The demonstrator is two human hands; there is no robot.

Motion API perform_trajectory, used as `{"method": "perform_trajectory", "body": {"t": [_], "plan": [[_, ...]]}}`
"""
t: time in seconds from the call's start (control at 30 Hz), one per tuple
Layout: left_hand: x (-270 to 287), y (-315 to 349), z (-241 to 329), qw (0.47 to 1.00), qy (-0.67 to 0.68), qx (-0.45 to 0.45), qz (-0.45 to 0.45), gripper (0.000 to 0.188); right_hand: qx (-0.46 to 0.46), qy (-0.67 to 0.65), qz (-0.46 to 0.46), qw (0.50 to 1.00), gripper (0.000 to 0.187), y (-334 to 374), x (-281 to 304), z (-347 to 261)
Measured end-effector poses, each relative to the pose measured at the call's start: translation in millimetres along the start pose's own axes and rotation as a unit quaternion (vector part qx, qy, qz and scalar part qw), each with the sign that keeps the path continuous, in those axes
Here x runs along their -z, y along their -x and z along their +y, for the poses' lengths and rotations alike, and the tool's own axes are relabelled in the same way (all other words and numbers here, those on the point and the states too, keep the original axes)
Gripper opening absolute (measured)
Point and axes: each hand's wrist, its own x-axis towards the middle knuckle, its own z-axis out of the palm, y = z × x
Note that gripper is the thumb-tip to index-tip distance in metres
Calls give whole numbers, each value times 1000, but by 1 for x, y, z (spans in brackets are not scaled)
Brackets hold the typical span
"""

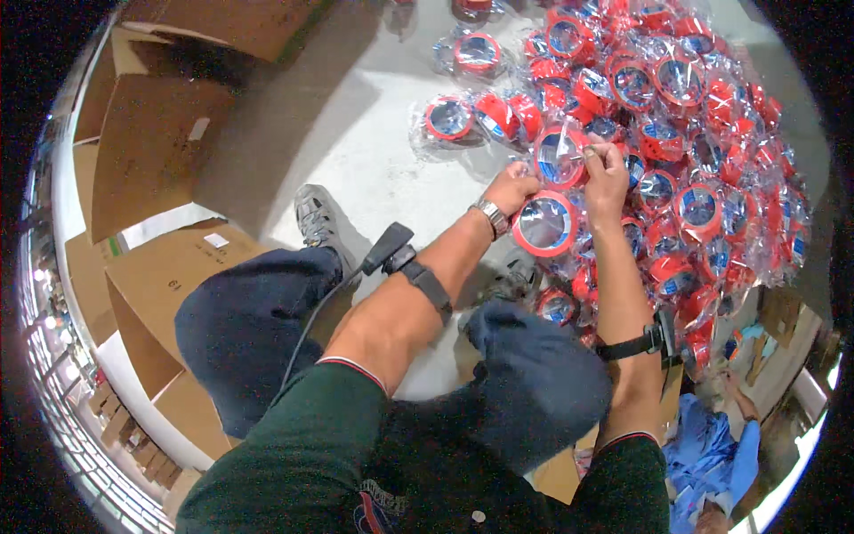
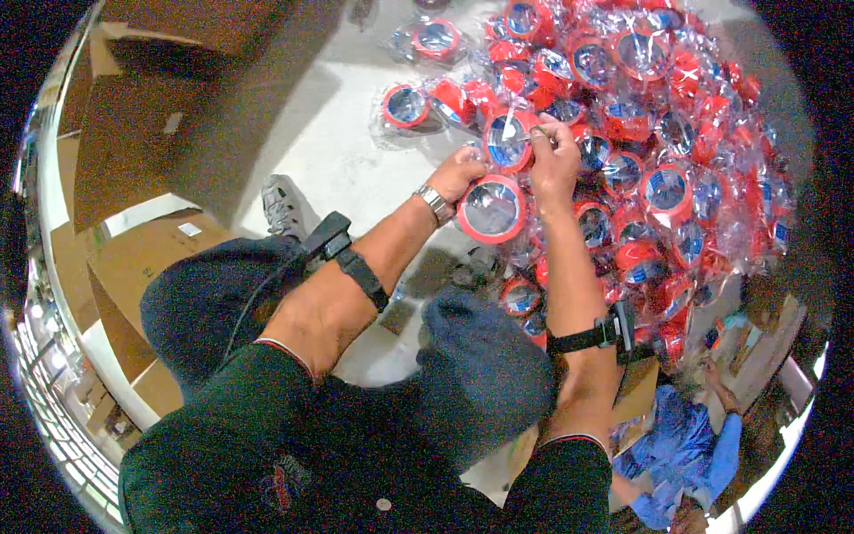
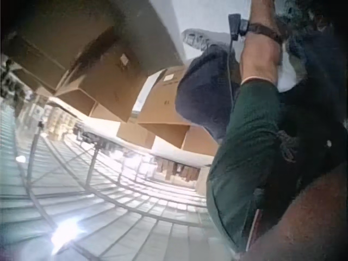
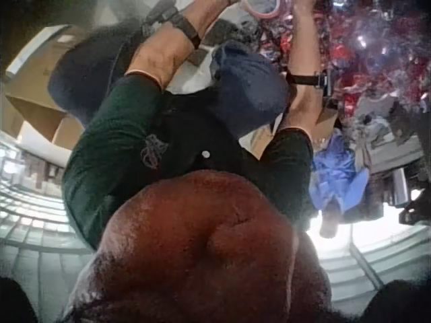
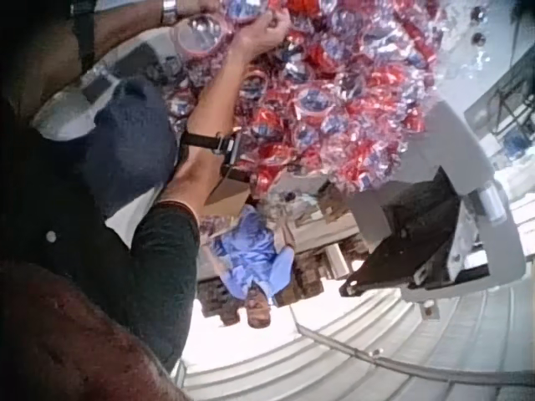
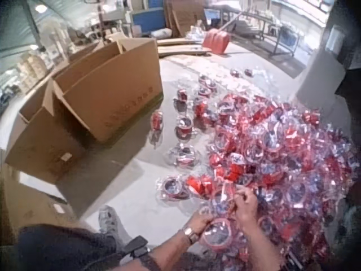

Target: Packing red circular tape rolls into a cardboard box on the floor of a warehouse.

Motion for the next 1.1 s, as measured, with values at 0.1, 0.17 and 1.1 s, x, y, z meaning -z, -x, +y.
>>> {"method": "perform_trajectory", "body": {"t": [0.1, 0.17, 1.1], "plan": [[-4, 54, 44, 991, -35, -125, 14, 25, 41, -39, 0, 998, 16, 15, -7, -56], [-17, 101, 78, 982, -54, -180, 38, 31, 80, -143, 31, 986, 15, 26, -15, -105], [121, 539, 156, 890, -117, -374, 233, 32, 714, 266, -224, 608, 14, 335, -155, -422]]}}
